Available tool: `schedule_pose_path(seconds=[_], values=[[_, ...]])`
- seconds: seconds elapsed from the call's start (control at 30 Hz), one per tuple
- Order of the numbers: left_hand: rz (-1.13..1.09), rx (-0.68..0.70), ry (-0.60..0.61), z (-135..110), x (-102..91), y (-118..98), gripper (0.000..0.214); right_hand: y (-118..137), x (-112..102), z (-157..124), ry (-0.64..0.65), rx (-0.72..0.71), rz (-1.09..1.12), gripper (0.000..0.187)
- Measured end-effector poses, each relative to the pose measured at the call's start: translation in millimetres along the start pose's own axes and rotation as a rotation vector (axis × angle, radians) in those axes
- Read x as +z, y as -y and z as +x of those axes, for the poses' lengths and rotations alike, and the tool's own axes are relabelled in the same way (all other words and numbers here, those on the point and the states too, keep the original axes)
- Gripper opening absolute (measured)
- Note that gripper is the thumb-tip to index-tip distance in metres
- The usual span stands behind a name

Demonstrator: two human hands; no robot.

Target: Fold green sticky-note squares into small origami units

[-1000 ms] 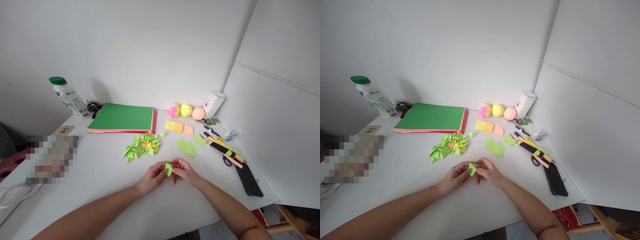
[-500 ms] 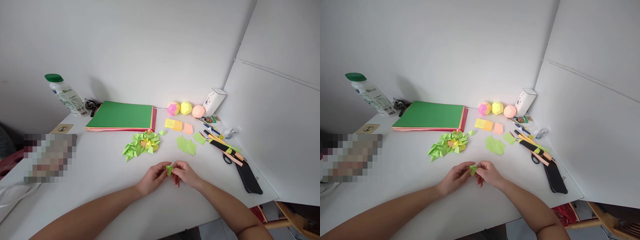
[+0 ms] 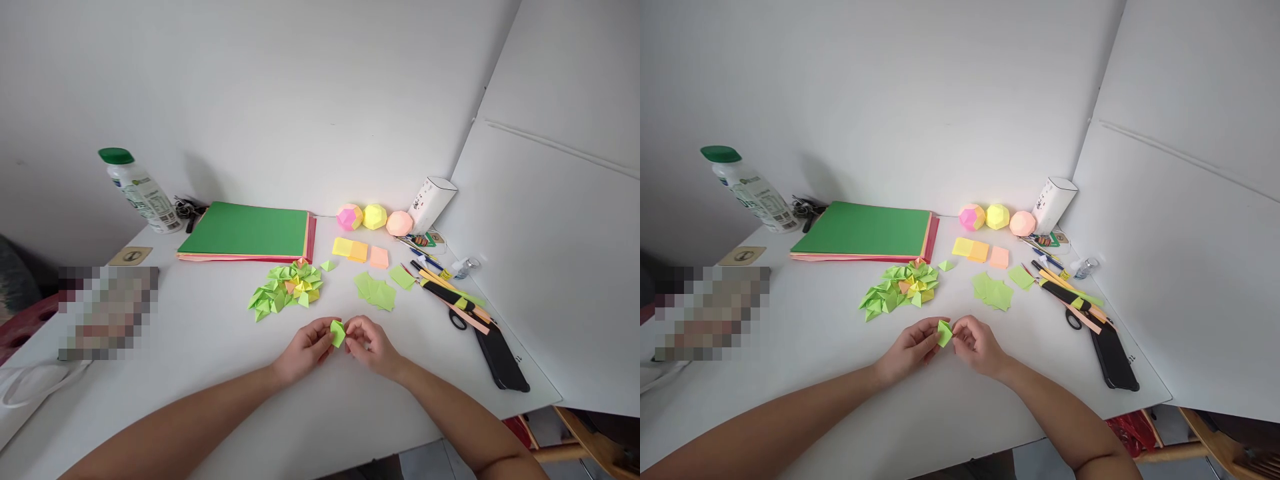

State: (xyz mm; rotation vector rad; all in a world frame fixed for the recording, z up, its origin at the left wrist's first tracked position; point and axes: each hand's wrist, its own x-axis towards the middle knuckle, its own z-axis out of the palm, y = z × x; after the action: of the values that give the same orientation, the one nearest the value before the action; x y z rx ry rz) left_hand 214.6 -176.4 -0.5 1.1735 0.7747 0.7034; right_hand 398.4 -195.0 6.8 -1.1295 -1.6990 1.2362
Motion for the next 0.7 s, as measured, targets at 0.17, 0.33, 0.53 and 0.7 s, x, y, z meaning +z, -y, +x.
schedule_pose_path(seconds=[0.17,0.33,0.53,0.7], values=[[-0.066,0.006,0.042,2.2,-2.3,1.0,0.048,-2.3,-3.9,2.8,0.060,-0.220,-0.176,0.010],[-0.082,0.000,0.062,2.9,-2.1,1.5,0.044,-6.1,-4.7,4.2,0.048,-0.248,-0.175,0.014],[-0.032,0.024,0.120,1.1,-2.0,-0.5,0.041,-1.3,0.1,3.6,0.039,-0.114,-0.107,0.017],[-0.023,0.035,0.167,-1.8,-1.8,-1.2,0.040,-3.1,4.8,2.0,-0.021,0.040,0.035,0.016]])
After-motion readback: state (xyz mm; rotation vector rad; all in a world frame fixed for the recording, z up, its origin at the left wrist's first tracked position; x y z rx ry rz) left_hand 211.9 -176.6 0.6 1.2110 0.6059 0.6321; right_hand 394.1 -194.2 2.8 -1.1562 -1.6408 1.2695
